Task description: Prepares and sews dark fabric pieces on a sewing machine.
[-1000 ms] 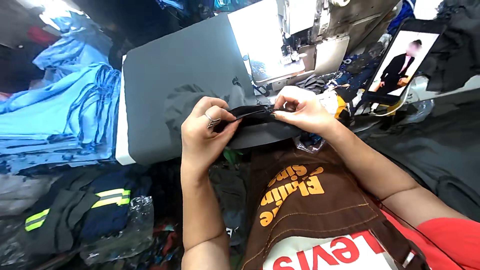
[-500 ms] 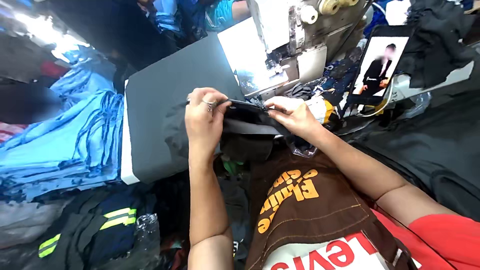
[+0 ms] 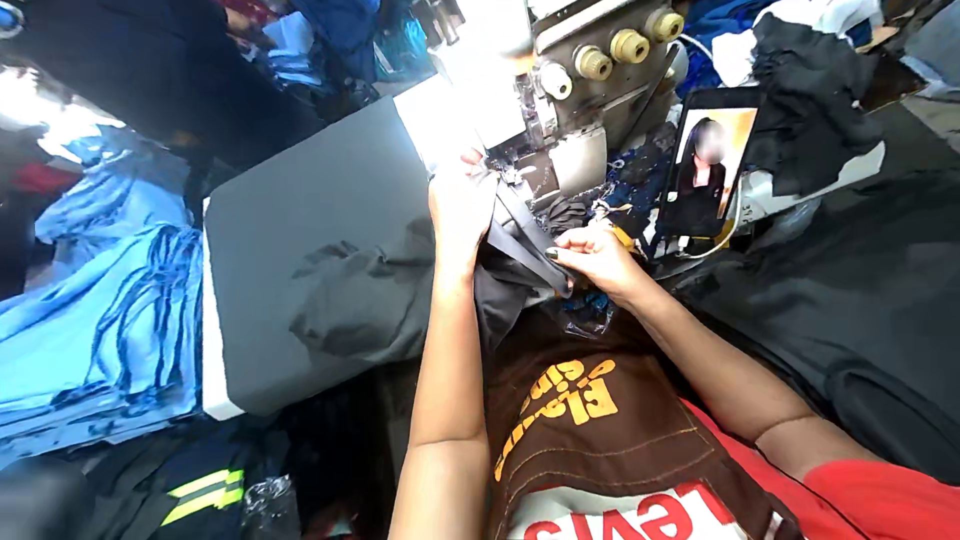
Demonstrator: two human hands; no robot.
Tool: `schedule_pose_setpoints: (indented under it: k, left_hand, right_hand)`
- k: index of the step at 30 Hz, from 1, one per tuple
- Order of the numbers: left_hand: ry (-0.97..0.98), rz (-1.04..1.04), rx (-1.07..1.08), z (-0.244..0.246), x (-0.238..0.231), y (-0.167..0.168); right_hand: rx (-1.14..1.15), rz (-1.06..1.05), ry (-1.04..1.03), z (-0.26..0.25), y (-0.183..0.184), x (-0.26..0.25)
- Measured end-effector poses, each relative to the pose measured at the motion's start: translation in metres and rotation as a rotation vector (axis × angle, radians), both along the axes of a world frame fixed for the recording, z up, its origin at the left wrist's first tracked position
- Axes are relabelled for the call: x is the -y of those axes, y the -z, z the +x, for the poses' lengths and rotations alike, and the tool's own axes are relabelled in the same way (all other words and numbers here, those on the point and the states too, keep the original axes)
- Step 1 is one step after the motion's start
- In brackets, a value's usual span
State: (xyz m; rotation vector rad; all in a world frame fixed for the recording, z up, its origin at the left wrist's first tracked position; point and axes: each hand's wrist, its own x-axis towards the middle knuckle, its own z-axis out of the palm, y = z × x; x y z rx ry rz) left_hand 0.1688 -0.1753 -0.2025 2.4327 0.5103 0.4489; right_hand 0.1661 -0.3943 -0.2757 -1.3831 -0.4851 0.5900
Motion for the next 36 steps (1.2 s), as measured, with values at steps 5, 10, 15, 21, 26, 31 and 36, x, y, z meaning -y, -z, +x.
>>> schedule_pose_setpoints:
  k: [5, 10, 15, 21, 26, 31, 36]
  left_hand:
    - [-0.082, 0.010, 0.015, 0.025, -0.006, -0.004]
    - [-0.051, 0.106, 0.007, 0.038, -0.012, -0.010]
    - [-0.027, 0.076, 0.045, 0.037, -0.014, -0.009]
    - [-0.023, 0.047, 0.027, 0.041, -0.017, -0.009]
    - [-0.047, -0.038, 0.067, 0.047, -0.030, -0.008]
    - [0.261, -0.066, 0.423, 0.007, -0.054, -0.010]
    - [0.583, 0.151, 0.135, -0.009, -0.060, -0.013]
  right_hand:
    - [-0.002, 0.068, 0.119, 0.013, -0.010, -0.020]
    - [0.114, 0.011, 0.166, 0.015, -0.013, -0.026]
    - [0.139, -0.001, 0.198, 0.005, -0.011, -0.022]
    - [0.101, -0.037, 0.194, 0.008, -0.015, -0.026]
    - [0.266, -0.089, 0.242, 0.021, -0.013, -0.040]
    - [0.333, -0.087, 0.243, 0.027, -0.008, -0.042]
    - [0.333, -0.131, 0.221, 0.029, -0.012, -0.041]
